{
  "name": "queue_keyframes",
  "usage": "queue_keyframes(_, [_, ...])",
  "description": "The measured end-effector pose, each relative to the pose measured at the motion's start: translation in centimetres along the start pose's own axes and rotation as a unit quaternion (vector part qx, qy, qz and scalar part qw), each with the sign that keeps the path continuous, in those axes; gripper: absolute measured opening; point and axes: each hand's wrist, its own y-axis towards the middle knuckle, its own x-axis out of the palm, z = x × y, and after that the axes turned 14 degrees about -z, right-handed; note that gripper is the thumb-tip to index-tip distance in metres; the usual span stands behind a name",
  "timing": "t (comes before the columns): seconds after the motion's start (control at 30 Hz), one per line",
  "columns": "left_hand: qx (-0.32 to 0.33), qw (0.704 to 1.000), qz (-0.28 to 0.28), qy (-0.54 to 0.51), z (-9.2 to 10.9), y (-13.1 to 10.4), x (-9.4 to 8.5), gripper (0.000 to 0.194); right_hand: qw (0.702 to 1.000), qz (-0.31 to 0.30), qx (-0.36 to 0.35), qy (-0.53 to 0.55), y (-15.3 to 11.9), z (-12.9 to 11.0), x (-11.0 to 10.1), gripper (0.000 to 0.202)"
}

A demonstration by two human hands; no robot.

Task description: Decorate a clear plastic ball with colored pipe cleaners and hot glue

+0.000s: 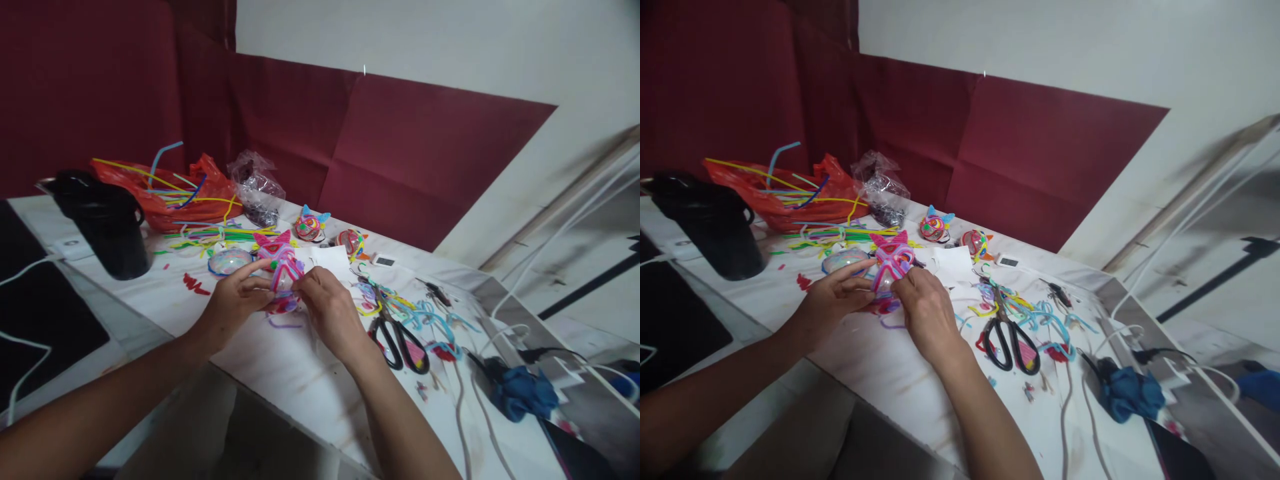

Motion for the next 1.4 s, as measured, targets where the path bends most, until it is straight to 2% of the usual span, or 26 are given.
queue_keyframes(0.23, [-0.014, 1.000, -0.002, 0.011, 0.2, -0.2, 0.6, 0.065, 0.994, -0.014, -0.003, -0.111, 0.1, -0.1, -0.1, 0.029])
queue_keyframes(0.43, [-0.009, 1.000, -0.012, 0.015, -0.1, 0.0, 0.5, 0.057, 0.992, -0.029, 0.002, -0.126, 0.1, -0.2, -0.1, 0.028])
queue_keyframes(0.53, [-0.012, 1.000, -0.009, 0.026, -0.3, 0.1, 0.5, 0.058, 0.993, -0.014, -0.005, -0.119, 0.1, -0.2, 0.3, 0.024])
queue_keyframes(0.63, [-0.015, 0.998, 0.003, 0.054, -0.3, 0.1, 0.5, 0.066, 0.997, 0.030, -0.034, -0.058, 0.1, 0.1, 0.9, 0.023])
queue_keyframes(0.77, [-0.015, 0.998, 0.009, 0.057, -0.2, -0.1, 0.5, 0.076, 0.987, 0.090, -0.073, 0.112, -0.1, 0.8, 1.3, 0.017])
queue_keyframes(0.97, [-0.009, 0.999, 0.012, 0.052, -0.2, -0.3, 0.4, 0.070, 0.962, 0.111, 0.007, 0.249, -0.5, 1.6, 1.3, 0.015])
queue_keyframes(1.4, [-0.007, 0.998, 0.023, 0.066, -0.2, -0.2, 0.6, 0.072, 0.942, 0.101, 0.059, 0.316, -0.3, 1.5, 1.8, 0.010])
